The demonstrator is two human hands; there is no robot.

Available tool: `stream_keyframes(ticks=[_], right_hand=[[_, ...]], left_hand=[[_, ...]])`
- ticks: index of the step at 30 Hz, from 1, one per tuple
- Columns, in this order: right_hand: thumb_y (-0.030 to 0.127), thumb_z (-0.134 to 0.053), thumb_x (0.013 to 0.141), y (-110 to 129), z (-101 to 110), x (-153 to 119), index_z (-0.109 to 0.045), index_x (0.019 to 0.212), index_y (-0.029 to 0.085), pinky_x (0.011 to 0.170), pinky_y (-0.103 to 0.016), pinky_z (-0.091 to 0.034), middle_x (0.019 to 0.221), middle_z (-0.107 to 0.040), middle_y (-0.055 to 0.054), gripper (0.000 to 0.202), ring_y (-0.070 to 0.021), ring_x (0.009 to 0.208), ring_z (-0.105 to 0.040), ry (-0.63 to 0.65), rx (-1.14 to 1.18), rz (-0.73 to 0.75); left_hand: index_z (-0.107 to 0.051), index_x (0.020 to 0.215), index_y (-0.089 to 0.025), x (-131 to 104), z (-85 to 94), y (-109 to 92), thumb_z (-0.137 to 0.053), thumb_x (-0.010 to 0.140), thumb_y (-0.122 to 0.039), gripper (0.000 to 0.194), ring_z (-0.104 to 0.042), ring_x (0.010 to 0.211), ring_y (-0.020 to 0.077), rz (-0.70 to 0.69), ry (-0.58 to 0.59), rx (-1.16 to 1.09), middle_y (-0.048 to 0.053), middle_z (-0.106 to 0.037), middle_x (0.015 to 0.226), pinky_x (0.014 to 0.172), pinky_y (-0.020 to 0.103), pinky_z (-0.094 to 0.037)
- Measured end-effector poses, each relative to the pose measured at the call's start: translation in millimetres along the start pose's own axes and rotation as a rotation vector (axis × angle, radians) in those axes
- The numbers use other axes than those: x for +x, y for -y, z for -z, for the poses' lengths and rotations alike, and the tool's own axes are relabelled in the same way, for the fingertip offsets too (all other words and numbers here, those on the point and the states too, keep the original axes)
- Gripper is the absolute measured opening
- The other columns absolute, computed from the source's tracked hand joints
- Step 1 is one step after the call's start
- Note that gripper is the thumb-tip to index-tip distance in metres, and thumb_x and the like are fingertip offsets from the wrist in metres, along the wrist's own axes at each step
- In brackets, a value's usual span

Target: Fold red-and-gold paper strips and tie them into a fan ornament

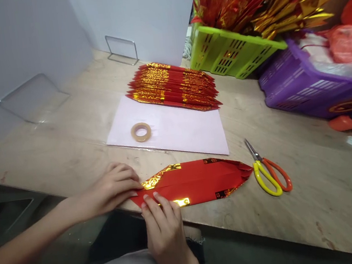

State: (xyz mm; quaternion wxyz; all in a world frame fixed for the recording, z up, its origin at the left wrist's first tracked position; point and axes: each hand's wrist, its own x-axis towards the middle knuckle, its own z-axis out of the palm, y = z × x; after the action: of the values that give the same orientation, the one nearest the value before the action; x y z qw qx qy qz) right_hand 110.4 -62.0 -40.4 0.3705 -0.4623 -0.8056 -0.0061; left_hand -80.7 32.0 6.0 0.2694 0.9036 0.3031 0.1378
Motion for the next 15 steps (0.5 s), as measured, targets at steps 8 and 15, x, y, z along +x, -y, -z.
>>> stream_keyframes(ticks=[8, 15], right_hand=[[0.004, -0.046, 0.091, -0.4, 9.5, 20.7, -0.062, 0.096, 0.014, 0.076, -0.035, -0.040, 0.092, -0.070, -0.007, 0.019, -0.0207, 0.085, -0.058, 0.116, 0.125, -0.159], [0.011, -0.054, 0.091, -4.7, 10.2, 20.5, -0.062, 0.110, 0.009, 0.079, -0.037, -0.041, 0.100, -0.067, -0.012, 0.021, -0.0252, 0.091, -0.054, 0.212, 0.003, 0.013]], left_hand=[[-0.063, 0.099, -0.023, 21.4, 13.9, 11.1, -0.049, 0.092, -0.017, 0.017, -0.053, 0.101, 0.0206, 0.031, 0.216, -0.117, 0.003, -0.065, 0.099, 0.092, 0.037, -0.029], [-0.061, 0.106, -0.023, 24.6, 15.7, 13.4, -0.049, 0.092, -0.019, 0.019, -0.051, 0.098, 0.0220, 0.011, 0.269, -0.052, 0.005, -0.063, 0.102, 0.091, 0.037, -0.029]])
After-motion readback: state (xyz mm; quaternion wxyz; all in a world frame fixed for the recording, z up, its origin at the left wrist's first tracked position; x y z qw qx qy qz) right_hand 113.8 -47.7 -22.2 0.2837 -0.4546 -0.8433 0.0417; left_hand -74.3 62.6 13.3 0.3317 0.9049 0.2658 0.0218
